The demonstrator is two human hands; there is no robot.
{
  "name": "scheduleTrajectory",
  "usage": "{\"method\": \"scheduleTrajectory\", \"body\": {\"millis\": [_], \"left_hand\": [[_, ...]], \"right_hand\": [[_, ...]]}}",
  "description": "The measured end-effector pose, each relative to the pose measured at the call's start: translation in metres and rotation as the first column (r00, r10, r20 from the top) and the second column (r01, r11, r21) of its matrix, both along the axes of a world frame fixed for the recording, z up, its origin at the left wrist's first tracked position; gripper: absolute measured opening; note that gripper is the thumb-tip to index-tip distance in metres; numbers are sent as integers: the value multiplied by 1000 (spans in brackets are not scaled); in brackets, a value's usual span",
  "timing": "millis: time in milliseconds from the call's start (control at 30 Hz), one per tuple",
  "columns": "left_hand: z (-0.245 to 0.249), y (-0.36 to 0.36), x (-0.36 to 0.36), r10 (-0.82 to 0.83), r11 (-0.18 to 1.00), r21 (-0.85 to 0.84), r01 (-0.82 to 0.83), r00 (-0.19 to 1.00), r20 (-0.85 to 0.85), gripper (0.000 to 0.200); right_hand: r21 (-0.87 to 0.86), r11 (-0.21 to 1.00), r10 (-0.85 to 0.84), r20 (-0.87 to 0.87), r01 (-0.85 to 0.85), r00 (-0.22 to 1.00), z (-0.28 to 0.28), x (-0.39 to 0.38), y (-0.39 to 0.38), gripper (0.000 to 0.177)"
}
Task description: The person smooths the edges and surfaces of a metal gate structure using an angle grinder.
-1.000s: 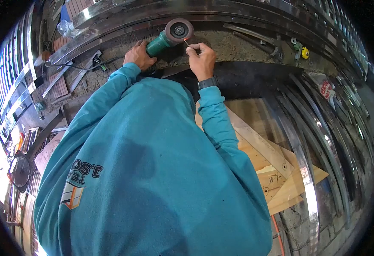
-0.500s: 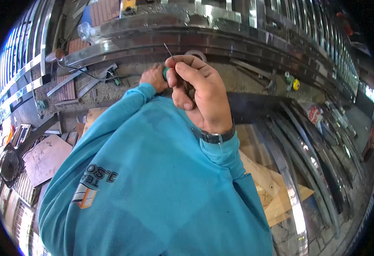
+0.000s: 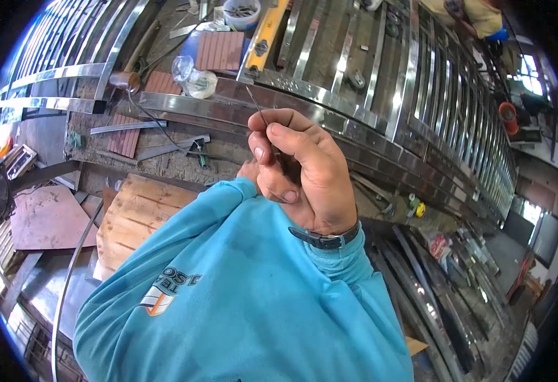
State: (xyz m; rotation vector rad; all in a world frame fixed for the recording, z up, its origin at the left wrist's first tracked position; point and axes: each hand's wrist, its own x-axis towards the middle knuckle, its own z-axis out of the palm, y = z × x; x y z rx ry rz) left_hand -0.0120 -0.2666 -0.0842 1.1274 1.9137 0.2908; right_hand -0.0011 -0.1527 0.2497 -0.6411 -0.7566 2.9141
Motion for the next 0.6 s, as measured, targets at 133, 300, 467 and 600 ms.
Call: {"method": "scheduleTrajectory", "body": {"millis": [133, 300, 467, 600], "left_hand": [[-10, -1, 6, -39, 998, 48, 45, 994, -103, 65], [0, -3, 6, -14, 998, 51, 21, 991, -131, 74], [8, -3, 3, -33, 999, 28, 37, 992, -123, 72], [5, -4, 4, -41, 998, 42, 48, 989, -143, 70]], "right_hand": [[65, 994, 84, -25, -82, 996, 5, -29, 3, 26], [326, 945, -32, 52, 14, 998, -21, -137, 45, 21], [571, 820, -119, 232, -36, 965, -88, -265, 117, 10], [583, 810, -90, 226, -61, 970, -79, -295, 123, 10]]}}
